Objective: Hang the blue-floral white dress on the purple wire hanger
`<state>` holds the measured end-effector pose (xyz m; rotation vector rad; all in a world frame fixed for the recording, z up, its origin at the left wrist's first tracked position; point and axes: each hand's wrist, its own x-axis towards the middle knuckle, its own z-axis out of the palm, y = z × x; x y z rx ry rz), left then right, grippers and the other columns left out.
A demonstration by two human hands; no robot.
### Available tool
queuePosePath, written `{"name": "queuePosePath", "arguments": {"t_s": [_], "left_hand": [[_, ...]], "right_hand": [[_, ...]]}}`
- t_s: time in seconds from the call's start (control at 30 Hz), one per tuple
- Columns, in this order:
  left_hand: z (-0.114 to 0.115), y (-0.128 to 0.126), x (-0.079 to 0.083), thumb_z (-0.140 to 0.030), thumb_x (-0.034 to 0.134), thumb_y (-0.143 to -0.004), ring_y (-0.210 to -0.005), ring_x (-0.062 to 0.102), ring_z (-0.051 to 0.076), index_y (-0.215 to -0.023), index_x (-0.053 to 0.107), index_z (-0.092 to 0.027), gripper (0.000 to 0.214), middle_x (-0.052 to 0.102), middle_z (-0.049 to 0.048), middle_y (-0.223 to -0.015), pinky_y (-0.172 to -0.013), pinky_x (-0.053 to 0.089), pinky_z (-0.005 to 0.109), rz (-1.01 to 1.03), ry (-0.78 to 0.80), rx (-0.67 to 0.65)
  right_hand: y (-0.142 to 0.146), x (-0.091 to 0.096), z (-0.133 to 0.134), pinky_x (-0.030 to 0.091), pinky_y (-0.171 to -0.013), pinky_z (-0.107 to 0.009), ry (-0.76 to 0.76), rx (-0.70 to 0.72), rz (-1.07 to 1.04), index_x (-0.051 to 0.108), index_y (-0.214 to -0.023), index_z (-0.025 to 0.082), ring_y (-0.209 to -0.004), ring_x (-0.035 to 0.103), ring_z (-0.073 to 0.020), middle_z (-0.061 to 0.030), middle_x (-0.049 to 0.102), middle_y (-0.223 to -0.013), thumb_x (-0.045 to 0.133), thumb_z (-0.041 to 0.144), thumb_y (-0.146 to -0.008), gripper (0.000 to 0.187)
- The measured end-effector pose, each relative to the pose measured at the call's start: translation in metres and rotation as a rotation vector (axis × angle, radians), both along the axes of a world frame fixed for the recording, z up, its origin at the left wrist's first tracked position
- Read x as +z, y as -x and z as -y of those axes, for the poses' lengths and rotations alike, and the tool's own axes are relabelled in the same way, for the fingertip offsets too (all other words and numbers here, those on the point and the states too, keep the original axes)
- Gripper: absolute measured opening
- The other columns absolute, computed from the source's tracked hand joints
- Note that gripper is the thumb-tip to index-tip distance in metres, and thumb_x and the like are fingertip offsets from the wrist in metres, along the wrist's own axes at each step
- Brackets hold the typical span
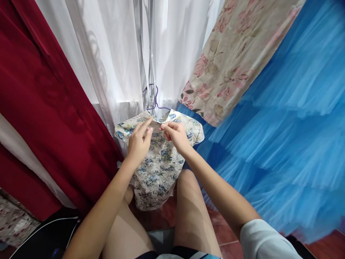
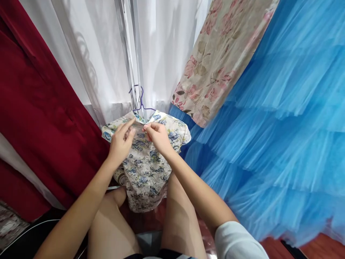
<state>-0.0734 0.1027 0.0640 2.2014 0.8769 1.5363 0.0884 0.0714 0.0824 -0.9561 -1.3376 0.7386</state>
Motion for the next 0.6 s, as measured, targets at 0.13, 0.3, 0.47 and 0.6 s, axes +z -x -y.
{"name": "queuePosePath", "arguments": {"t_s": [0.13, 0.3, 0.47, 0.6], "left_hand": [[-0.016, -0.014, 0.031, -0.028, 0.056, -0.092, -0.081, 0.056, 0.017, -0.096, 0.072, -0.021, 0.018, 0.061, 0.0045, -0.093, -0.076, 0.043, 0.027, -0.105, -0.13, -0.042], [-0.017, -0.025, 0.033, -0.033, 0.056, -0.092, -0.074, 0.06, 0.014, -0.085, 0.066, -0.017, 0.02, 0.06, 0.0036, -0.088, -0.07, 0.048, 0.024, 0.16, -0.032, -0.121], [-0.077, 0.021, 0.028, -0.035, 0.061, -0.088, -0.079, 0.061, 0.014, -0.086, 0.066, -0.016, 0.02, 0.064, 0.0025, -0.082, -0.076, 0.049, 0.023, 0.551, -0.037, 0.052], [-0.134, 0.073, -0.009, -0.034, 0.05, -0.09, -0.073, 0.059, 0.011, -0.092, 0.063, -0.015, 0.022, 0.062, 0.001, -0.082, -0.072, 0.049, 0.023, 0.659, 0.214, 0.376]], "right_hand": [[-0.004, -0.001, -0.001, 0.028, -0.046, -0.024, -0.031, 0.015, 0.01, 0.06, -0.071, 0.018, -0.041, 0.039, -0.0093, 0.0061, 0.047, -0.044, 0.057, 0.036, -0.086, 0.023], [-0.005, -0.025, -0.014, 0.023, -0.044, -0.024, -0.004, 0.012, -0.029, 0.06, -0.073, 0.018, -0.039, 0.035, -0.0093, 0.007, 0.043, -0.042, 0.059, 0.038, -0.085, 0.023], [-0.012, -0.047, -0.007, 0.026, -0.045, -0.024, 0.116, 0.005, 0.021, 0.063, -0.07, 0.016, -0.041, 0.037, -0.0096, 0.0058, 0.045, -0.043, 0.061, 0.038, -0.081, 0.025], [-0.023, -0.054, 0.015, 0.027, -0.046, -0.024, 0.145, 0.028, 0.087, 0.065, -0.073, 0.015, -0.042, 0.038, -0.0094, 0.0055, 0.047, -0.044, 0.059, 0.037, -0.083, 0.025]]}}
